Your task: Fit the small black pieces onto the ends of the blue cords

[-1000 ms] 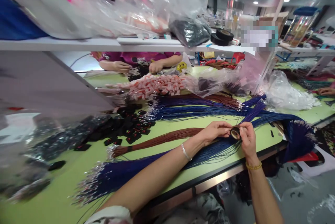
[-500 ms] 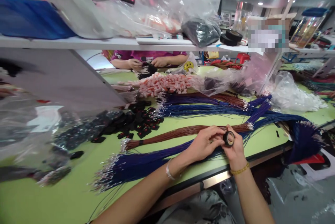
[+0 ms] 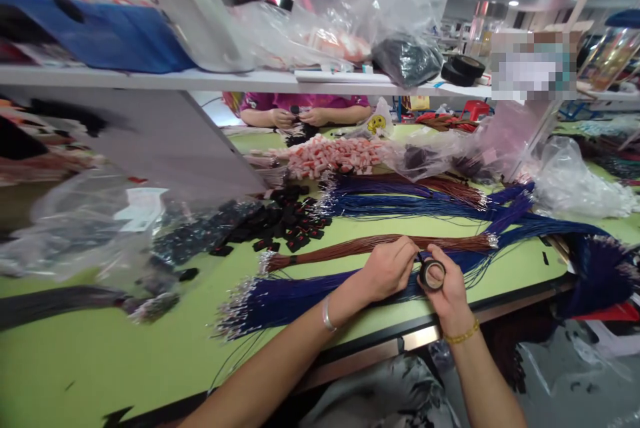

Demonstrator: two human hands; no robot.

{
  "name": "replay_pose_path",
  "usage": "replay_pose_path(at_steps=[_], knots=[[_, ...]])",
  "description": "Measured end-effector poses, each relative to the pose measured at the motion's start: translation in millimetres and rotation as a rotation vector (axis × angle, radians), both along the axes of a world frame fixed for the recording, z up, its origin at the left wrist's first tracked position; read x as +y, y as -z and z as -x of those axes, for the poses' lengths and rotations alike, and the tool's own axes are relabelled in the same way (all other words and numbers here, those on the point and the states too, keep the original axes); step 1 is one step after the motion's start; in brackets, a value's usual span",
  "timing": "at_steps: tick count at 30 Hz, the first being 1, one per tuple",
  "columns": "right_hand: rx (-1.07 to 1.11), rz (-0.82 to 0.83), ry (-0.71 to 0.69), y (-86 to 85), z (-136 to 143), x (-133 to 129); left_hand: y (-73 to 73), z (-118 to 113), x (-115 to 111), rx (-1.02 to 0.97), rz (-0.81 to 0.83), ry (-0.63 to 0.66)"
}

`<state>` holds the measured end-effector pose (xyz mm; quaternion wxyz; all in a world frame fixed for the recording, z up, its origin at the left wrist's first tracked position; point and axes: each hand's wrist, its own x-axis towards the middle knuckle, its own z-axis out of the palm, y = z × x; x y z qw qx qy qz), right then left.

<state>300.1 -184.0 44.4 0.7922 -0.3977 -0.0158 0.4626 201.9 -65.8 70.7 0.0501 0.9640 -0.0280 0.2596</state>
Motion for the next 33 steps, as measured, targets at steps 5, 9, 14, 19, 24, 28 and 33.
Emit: replay_pose_path(at_steps=[5,9,14,19,24,28,33], knots=[[-0.033,0.003,-0.217,-0.4,4.1,-13.4,1.4,-2.2,6.5,0.015,0.077,0.053],[-0.113,-0.023,-0.222,7.4,-4.6,-32.3,7.0,-17.3,-0.2,0.048,0.287,0.134],[-0.198,0.089,0.232,10.6,-40.3,-82.0,9.8,-71.5,-10.1,0.161,0.604,0.129],[-0.225,0.117,0.484,13.3,-76.9,-130.3,19.1,-142.8,-49.3,0.524,0.312,-0.058],[-0.211,0.156,0.524,22.6,-80.7,-138.8,28.5,-181.9,-89.9,0.635,0.174,-0.153],[-0.237,0.128,0.559,22.9,-81.3,-133.7,28.7,-198.2,-87.6,0.736,0.181,-0.143],[-0.224,0.114,0.581,23.3,-82.7,-130.7,29.3,-206.3,-70.9,0.774,0.212,-0.18]])
